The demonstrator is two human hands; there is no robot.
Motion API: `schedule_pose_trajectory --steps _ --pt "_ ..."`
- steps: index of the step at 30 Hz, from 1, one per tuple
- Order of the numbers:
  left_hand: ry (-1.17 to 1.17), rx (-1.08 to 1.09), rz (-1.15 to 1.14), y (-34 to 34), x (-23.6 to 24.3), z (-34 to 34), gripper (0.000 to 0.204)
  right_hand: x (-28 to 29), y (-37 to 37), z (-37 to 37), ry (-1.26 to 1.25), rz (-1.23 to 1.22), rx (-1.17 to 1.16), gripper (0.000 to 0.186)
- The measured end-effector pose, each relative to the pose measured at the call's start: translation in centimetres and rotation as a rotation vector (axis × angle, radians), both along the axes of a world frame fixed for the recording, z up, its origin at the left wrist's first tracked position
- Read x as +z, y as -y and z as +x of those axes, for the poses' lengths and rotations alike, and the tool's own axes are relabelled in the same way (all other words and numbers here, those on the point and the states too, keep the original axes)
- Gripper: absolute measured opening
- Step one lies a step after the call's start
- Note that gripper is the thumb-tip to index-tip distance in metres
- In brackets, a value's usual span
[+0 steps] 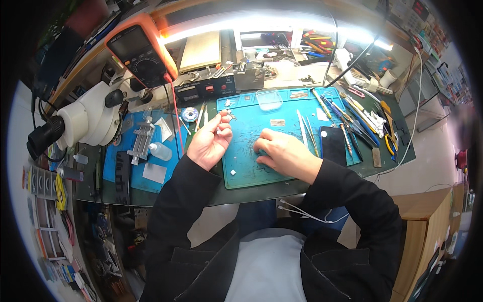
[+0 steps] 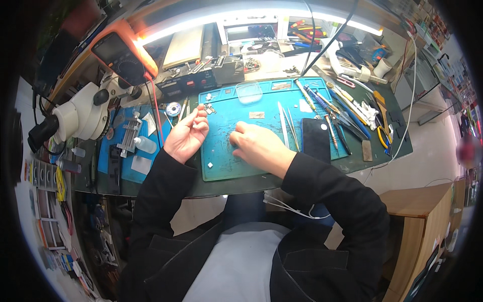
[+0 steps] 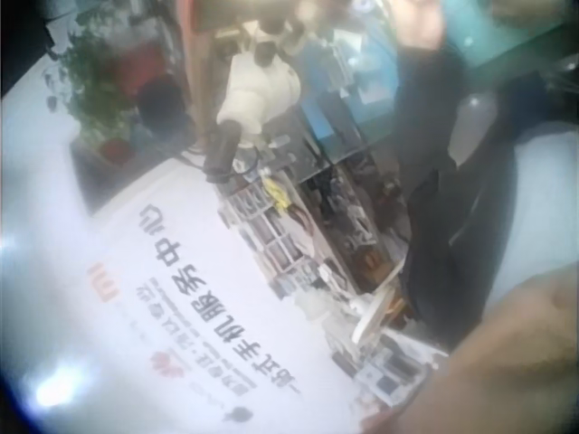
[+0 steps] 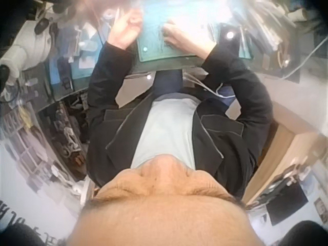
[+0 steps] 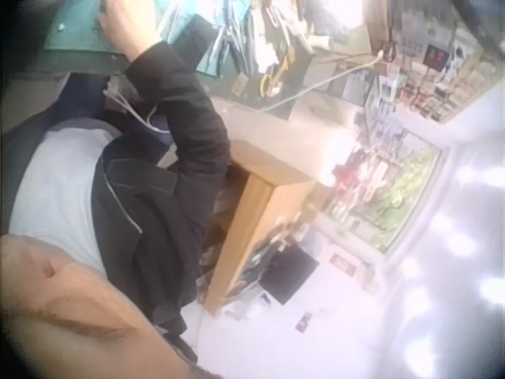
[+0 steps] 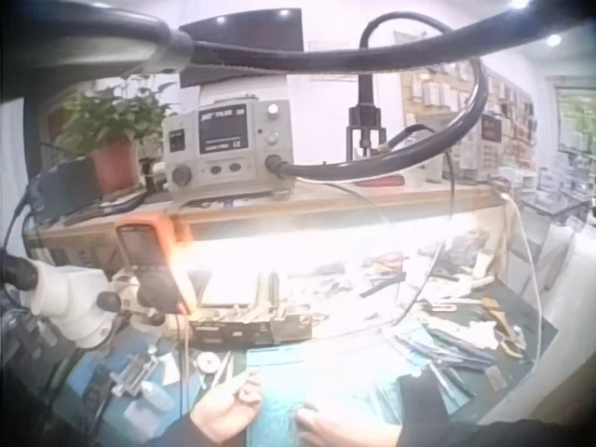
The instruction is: The person uses a precision tool to scrape and clean a small white rectangular object, then applies liquid from a bottle and wipes the object with a cloth. They also use a cotton swab to clean the screen of a black smartphone.
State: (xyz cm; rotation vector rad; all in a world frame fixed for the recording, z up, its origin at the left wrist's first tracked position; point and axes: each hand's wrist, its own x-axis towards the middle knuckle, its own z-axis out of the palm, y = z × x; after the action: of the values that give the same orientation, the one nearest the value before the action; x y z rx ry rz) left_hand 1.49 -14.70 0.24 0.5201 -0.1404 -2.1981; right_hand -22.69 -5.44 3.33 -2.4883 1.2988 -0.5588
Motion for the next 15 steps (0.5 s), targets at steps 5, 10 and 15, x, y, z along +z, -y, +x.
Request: schedule_pose_trajectory --steps 5,10,15 --pt "0.055 0.053 0.03 -0.2 0.8 0.3 0.02 -0.6 -0.9 2.2 -0.055 0.011 0.036 0.014" --pt "-0.019 0.13 0.034 0.7 -0.7 1.7 0.018 -0.6 -0.8 2.6 -0.176 0.001 -0.036 0.017" --pt "-0.033 0.154 0.003 1.0 -1.2 1.9 0.02 1.5 -1.5 4.6 -0.016 -0.147 0.135 0.018"
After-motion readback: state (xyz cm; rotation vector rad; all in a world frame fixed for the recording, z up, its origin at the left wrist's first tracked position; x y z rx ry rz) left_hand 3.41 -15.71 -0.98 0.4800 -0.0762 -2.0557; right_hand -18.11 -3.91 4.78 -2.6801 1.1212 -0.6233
